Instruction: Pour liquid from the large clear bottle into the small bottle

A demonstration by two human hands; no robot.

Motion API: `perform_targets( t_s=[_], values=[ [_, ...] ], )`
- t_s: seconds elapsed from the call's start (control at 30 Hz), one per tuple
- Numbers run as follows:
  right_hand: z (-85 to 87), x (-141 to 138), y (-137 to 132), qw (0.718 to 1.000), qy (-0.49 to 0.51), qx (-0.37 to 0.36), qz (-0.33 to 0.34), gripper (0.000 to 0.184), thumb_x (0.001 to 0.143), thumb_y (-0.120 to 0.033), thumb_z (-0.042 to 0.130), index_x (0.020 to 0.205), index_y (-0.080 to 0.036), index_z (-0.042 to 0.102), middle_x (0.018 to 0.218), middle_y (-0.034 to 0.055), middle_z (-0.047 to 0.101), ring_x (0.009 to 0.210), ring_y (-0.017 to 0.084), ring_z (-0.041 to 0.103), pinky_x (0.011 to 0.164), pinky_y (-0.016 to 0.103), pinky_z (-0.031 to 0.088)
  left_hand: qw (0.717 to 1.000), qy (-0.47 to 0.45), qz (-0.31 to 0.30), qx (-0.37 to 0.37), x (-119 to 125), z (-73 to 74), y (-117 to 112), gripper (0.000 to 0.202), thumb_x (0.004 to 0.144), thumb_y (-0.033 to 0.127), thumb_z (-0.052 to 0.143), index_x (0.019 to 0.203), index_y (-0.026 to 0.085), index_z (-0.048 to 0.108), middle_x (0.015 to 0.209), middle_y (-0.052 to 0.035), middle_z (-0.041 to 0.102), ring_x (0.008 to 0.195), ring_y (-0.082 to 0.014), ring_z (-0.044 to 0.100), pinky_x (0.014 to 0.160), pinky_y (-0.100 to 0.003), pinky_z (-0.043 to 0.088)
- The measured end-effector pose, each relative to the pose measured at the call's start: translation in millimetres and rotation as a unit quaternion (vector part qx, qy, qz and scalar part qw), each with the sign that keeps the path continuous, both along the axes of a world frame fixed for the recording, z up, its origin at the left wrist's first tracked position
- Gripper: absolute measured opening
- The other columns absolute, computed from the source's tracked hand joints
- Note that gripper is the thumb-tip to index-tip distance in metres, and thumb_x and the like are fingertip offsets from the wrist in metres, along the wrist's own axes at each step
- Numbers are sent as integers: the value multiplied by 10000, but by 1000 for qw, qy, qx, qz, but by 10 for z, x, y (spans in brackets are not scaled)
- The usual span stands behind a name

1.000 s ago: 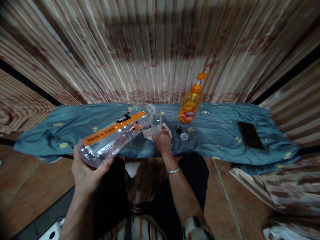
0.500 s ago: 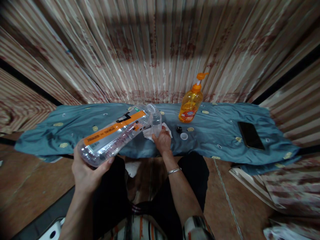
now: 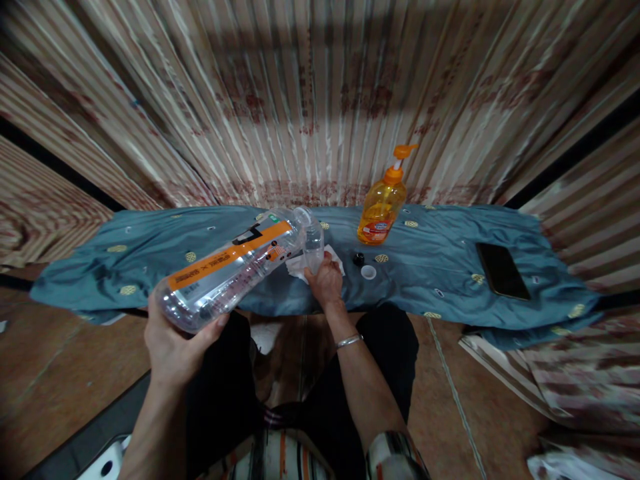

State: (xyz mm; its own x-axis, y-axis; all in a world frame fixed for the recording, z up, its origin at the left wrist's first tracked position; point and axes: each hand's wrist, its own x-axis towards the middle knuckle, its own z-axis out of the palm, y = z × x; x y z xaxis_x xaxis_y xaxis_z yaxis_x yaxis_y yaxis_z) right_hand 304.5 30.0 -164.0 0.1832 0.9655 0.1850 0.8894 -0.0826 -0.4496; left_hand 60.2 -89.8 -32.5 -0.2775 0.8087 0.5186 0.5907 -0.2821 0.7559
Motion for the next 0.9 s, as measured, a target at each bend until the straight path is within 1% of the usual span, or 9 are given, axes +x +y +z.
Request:
perform_targets(
  t_s=[0.07,0.17,0.27,0.43,0.53,0.63,0.77,0.9],
  values=[
    [-3,-7,-4,1000,14,-12,-20,571,1007,-386,735,1456,-91,542,1175,222,801,1158,327,776,1012,431,615,1000,0,-4,2,-2,-1,3,1026,655,765,940,1411,165,595,1238,-138,762,1086,-327,807,815,-402,701],
    [-14,-8,-6,1000,15,4,-11,581,1013,-388,723,1477,-96,530,1160,214,803,1156,324,776,1012,425,615,1000,0,-3,0,-5,-1,3,1031,650,770,940,1411,168,594,1233,-135,760,1068,-321,806,805,-396,697],
    [-22,-2,-4,1000,10,16,-4,611,1016,-402,723,1495,-80,521,1158,226,803,1152,326,774,1010,420,613,1000,-5,-3,-5,-7,-3,0,1039,638,774,944,1408,171,593,1230,-136,761,1072,-326,804,808,-401,695],
    [27,-9,-8,1000,-2,-18,-18,640,1014,-411,734,1511,-75,513,1186,239,794,1164,322,770,1019,411,598,1000,-3,-1,-13,-9,-11,-1,1042,642,772,937,1423,184,578,1245,-132,757,1094,-330,802,839,-418,697],
    [78,-15,-17,999,5,-37,-25,624,1014,-400,739,1506,-85,518,1215,239,786,1209,319,763,1050,409,588,1000,12,3,-9,-5,-5,-3,1027,651,782,921,1415,185,579,1235,-120,759,1064,-312,803,807,-389,689],
    [111,-12,-25,999,20,-38,-23,619,1008,-383,746,1501,-83,521,1246,244,778,1251,318,752,1085,407,578,1000,17,3,-6,4,12,-7,985,673,761,914,1401,184,586,1218,-115,761,1042,-301,806,777,-371,686],
    [104,-1,-28,1000,23,-20,-6,659,1015,-391,727,1541,-80,480,1221,235,790,1196,323,756,1063,430,588,1000,2,-4,-10,12,23,-6,973,661,738,931,1387,184,597,1217,-122,763,1061,-319,806,799,-396,695],
    [82,8,-25,1000,-11,-16,7,661,1031,-392,707,1553,-69,465,1196,237,795,1150,320,762,1023,428,593,1000,-10,-6,-12,12,12,0,988,649,736,942,1392,181,600,1214,-128,768,1047,-323,806,813,-416,698]
  ],
)
